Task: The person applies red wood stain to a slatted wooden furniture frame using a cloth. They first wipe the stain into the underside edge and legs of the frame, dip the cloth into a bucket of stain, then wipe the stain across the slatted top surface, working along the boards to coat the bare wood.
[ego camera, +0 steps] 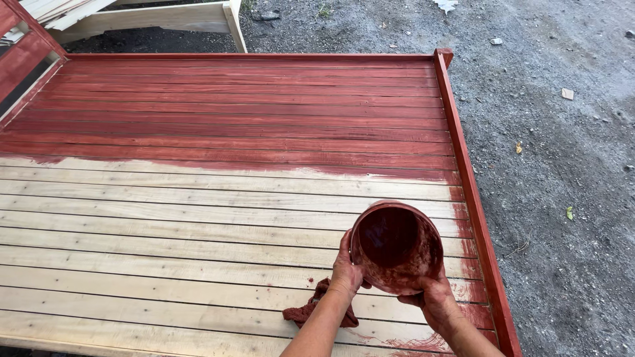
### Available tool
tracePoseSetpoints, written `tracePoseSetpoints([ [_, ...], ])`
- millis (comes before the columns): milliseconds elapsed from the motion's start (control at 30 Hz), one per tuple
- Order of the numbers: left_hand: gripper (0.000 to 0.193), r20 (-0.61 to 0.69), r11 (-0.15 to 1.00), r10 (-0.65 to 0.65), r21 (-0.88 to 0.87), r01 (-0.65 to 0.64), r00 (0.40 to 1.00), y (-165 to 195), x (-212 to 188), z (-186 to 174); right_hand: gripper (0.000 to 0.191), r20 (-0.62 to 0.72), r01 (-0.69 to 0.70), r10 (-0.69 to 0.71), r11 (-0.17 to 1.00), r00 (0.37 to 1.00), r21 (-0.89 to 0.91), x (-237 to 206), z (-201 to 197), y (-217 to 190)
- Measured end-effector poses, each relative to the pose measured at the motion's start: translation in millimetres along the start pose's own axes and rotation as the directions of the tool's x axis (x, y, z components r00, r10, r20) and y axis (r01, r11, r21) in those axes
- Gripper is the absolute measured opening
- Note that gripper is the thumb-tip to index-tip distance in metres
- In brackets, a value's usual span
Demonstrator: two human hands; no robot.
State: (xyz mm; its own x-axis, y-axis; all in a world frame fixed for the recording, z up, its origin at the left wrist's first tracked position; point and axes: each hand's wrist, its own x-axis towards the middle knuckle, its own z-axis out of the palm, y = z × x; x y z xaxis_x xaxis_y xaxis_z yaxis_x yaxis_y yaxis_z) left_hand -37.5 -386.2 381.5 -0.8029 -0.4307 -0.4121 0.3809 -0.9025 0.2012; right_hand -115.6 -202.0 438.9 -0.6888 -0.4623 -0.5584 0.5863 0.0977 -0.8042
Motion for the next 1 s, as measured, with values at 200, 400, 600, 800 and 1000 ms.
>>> tracePoseSetpoints([
  [200,0.045,-0.192,0.985,-0.132,-0.138,0.106,0.972,1,-3,-11,0.073,0.054,-0.081,0.078,0.995,0.995,0.056,-4,-11,20],
  [400,0.051,-0.116,0.985,0.019,0.175,0.002,0.993,-3,-9,-13,0.067,-0.057,-0.042,0.043,0.999,0.997,0.023,1,-6,28],
  [600,0.047,-0.440,0.912,-0.094,0.322,0.254,0.893,12,-18,-7,0.066,0.058,-0.188,0.188,0.982,0.981,-0.003,-4,1,23],
  [800,0.047,-0.205,0.996,-0.053,-0.080,0.037,0.977,-8,-5,-28,0.063,-0.036,-0.142,0.141,0.989,0.989,-0.046,-10,2,18],
  [1000,0.055,-0.399,0.853,-0.067,0.452,0.260,0.914,4,-5,-31,0.058,0.007,-0.222,0.222,0.975,0.975,-0.011,-1,5,20],
])
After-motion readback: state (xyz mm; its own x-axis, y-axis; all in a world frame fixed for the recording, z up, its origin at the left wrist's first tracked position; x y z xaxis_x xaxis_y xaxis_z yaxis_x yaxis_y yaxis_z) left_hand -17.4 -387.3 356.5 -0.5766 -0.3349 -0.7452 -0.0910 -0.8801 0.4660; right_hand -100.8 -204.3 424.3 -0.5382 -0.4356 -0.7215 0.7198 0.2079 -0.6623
